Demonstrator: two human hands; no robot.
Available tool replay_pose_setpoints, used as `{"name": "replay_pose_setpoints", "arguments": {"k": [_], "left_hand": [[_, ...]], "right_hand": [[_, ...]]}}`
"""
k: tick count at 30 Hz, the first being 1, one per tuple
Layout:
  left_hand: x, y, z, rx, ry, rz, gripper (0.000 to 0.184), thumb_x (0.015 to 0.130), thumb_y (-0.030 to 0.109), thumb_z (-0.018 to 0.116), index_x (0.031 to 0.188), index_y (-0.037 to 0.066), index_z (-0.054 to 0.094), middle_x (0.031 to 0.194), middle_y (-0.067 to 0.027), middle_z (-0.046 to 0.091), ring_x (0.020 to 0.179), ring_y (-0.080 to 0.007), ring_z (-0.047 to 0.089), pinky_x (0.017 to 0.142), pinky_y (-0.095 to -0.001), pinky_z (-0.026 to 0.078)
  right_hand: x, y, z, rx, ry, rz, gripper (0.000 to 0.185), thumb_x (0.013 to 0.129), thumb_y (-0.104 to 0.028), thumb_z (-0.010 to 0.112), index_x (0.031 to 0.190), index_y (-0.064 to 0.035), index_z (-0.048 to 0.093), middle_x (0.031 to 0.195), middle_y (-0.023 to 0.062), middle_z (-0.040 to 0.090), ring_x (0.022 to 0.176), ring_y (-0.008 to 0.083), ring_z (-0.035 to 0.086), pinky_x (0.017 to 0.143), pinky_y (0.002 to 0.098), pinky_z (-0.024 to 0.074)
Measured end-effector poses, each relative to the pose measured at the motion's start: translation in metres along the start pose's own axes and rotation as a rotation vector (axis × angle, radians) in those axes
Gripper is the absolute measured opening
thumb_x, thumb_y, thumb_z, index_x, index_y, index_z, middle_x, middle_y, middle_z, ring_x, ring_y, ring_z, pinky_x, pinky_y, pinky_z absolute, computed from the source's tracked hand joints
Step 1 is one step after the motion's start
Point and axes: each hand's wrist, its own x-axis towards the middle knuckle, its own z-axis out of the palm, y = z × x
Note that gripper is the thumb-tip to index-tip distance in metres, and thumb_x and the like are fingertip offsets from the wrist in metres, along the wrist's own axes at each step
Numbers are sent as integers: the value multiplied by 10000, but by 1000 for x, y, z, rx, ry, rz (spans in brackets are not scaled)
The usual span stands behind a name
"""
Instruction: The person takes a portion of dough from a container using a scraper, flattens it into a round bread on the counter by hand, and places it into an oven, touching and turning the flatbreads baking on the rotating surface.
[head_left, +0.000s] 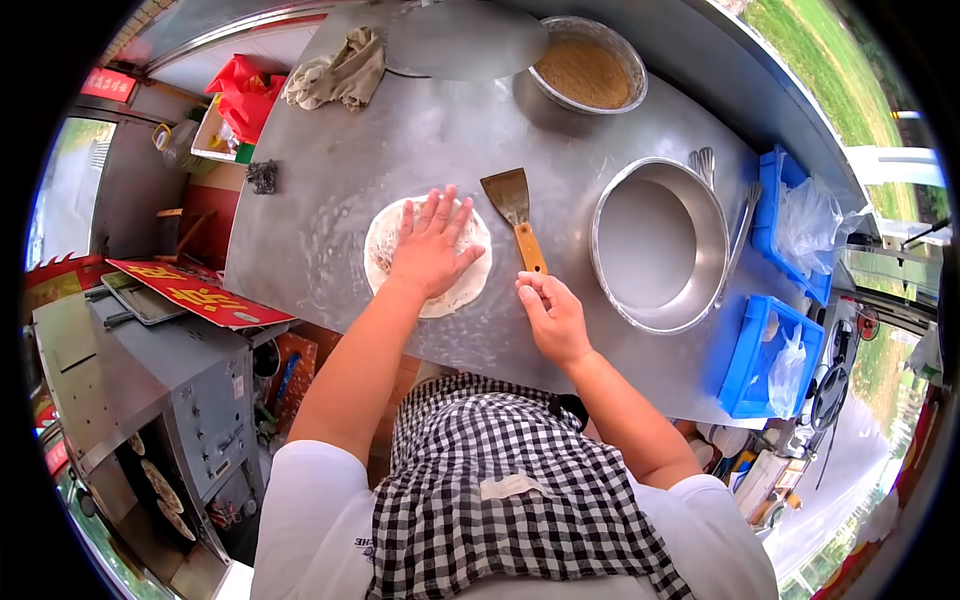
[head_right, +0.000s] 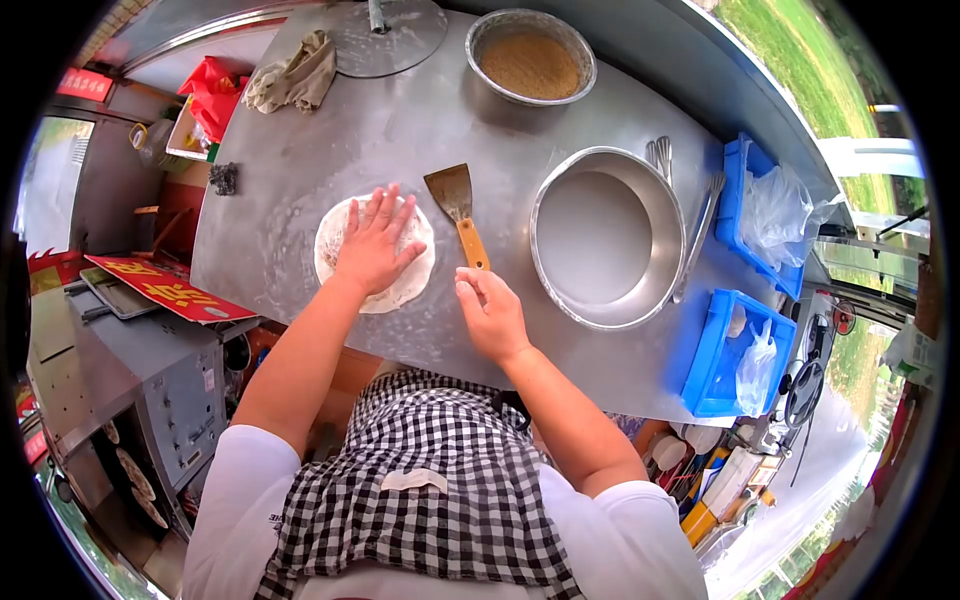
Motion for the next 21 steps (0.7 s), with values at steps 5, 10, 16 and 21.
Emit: {"name": "replay_pose_setpoints", "arguments": {"k": [5, 10, 16, 21], "left_hand": [[1, -3, -6, 18, 77, -23, 751, 1064, 608, 429, 1689, 225, 263, 1779, -67, 138, 1637, -291, 116, 1319, -539, 31], [-25, -17, -10, -107, 332, -1, 660, 1066, 465, 521, 1613, 111, 419, 1714, -136, 322, 1596, -350, 257, 1304, -556, 103], [-101, -34, 11, -142, 270, -49, 678, 1036, 426, 573, 1591, 62, 435, 1695, -168, 348, 1586, -366, 276, 1286, -582, 169], [-137, -42, 48, -100, 243, -155, 756, 1016, 480, 583, 1621, 72, 387, 1713, -159, 318, 1596, -355, 259, 1291, -590, 143]], "right_hand": [[-1, 4, 2, -2, -34, 12, 240, 1024, -164, 671, 1207, -19, 726, 1082, 107, 740, 937, 181, 711, 842, 316, 565], [2, -9, 11, 80, -51, 71, 250, 1038, -177, 660, 1216, -12, 721, 1086, 77, 739, 953, 144, 696, 846, 302, 555], [25, -40, 33, 360, -148, 267, 338, 1055, -190, 638, 1310, 32, 655, 1121, 76, 729, 970, 135, 689, 875, 284, 550], [55, -45, 58, 482, -224, 481, 367, 1057, -194, 627, 1330, 51, 619, 1137, 117, 733, 1001, 172, 710, 881, 301, 568]]}}
